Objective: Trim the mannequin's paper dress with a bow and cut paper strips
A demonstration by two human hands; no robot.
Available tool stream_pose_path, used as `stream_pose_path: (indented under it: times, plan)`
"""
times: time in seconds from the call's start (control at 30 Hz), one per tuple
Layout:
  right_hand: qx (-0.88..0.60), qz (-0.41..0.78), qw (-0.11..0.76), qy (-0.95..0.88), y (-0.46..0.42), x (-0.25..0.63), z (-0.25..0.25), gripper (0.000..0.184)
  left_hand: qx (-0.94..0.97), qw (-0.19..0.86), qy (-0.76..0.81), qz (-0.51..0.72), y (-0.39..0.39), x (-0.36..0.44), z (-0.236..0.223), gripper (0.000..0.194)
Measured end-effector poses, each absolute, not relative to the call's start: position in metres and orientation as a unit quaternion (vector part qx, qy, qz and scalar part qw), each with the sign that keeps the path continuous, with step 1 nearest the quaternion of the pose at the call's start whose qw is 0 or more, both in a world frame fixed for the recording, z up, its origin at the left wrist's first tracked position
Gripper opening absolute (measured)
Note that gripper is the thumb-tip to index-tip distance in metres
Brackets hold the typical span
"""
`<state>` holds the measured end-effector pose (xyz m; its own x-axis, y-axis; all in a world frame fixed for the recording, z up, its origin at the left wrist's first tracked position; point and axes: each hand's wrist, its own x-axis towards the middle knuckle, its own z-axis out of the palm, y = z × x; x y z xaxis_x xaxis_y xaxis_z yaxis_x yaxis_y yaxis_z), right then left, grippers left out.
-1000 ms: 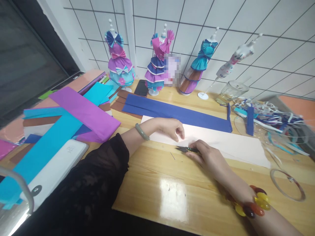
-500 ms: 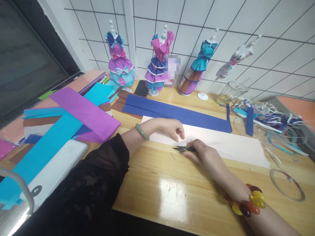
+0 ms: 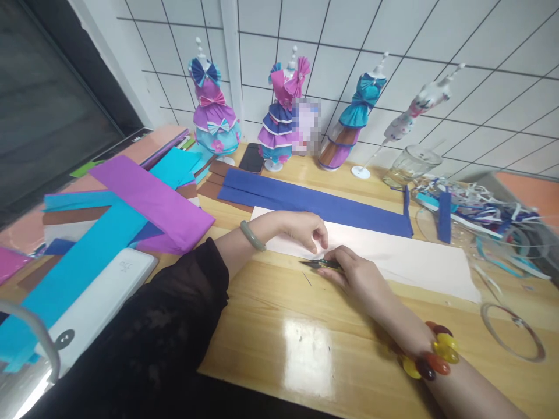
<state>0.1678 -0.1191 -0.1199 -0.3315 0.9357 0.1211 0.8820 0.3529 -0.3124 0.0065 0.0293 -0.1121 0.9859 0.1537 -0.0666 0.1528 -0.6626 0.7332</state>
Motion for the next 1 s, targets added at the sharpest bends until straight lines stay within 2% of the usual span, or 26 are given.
stream_pose_path:
  times: [0.23,0.53,1.0]
  plan:
    - [-0.560,0.081,0.124,-0.815,-0.120,0.169,-0.123,0.030,0.939,0.313,0.139,-0.011,0.024,-0.019,-0.093,0.027]
    - [-0.564,0.076,0.126,-0.812,-0.120,0.168,-0.124,0.032,0.915,0.373,0.146,-0.045,0.017,-0.038,-0.098,0.023]
    - [-0.567,0.061,0.121,-0.813,-0.122,0.169,-0.122,0.029,0.907,0.387,0.157,-0.055,0.022,-0.039,-0.105,0.027]
